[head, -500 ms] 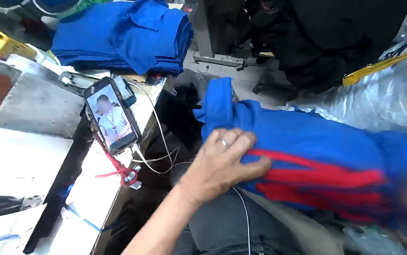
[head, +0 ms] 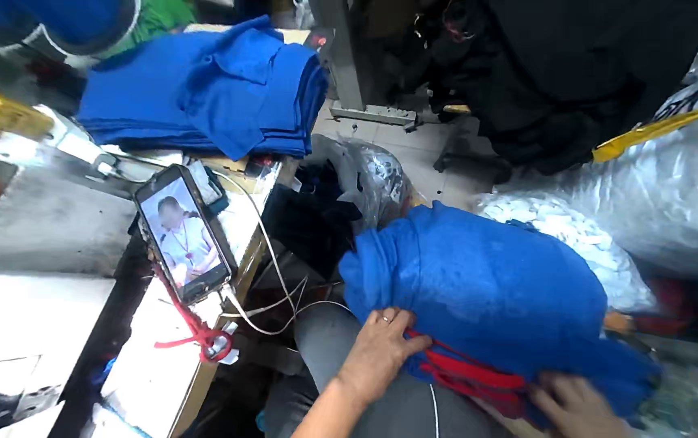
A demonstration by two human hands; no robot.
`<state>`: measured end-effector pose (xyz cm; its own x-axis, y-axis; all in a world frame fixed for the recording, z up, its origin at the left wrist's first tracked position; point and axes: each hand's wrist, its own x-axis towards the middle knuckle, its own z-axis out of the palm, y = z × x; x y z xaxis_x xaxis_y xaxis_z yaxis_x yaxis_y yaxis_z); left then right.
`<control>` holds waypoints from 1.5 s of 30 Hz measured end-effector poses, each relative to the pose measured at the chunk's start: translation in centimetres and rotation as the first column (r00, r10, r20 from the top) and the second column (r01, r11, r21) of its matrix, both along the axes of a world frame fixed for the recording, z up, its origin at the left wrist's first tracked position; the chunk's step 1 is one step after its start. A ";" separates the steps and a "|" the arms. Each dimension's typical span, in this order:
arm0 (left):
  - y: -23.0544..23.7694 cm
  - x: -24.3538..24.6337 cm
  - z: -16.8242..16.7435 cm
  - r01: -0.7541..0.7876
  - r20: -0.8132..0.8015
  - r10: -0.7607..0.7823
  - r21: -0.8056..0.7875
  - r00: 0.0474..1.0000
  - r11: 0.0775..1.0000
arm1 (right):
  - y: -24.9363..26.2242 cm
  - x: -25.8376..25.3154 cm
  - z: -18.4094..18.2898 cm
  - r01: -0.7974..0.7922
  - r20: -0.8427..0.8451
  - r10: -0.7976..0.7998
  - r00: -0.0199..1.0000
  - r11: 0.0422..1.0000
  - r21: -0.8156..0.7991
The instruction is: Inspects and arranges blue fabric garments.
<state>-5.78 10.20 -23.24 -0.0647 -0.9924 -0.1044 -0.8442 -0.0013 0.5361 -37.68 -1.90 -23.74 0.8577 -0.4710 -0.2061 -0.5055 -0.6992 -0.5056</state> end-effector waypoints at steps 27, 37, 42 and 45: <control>-4.3 -6.8 0.1 -0.273 -0.009 0.283 -0.289 0.959 0.917 | -15.6 9.0 -2.4 0.725 -0.057 -0.727 0.684 0.687 -0.050; -8.5 -13.3 -1.1 0.195 -0.143 -0.206 -0.089 0.968 0.977 | -20.8 11.4 -3.7 0.769 -0.300 -0.712 0.635 0.546 0.332; -9.6 -14.6 -0.2 0.283 -0.084 -0.276 0.092 0.958 0.955 | -20.6 11.1 -3.1 0.797 -0.237 -0.766 0.598 0.535 0.280; -10.2 -16.3 -1.2 0.267 -0.014 -0.267 0.057 0.964 0.962 | -21.4 11.6 -3.7 0.783 -0.357 -0.698 0.620 0.577 0.233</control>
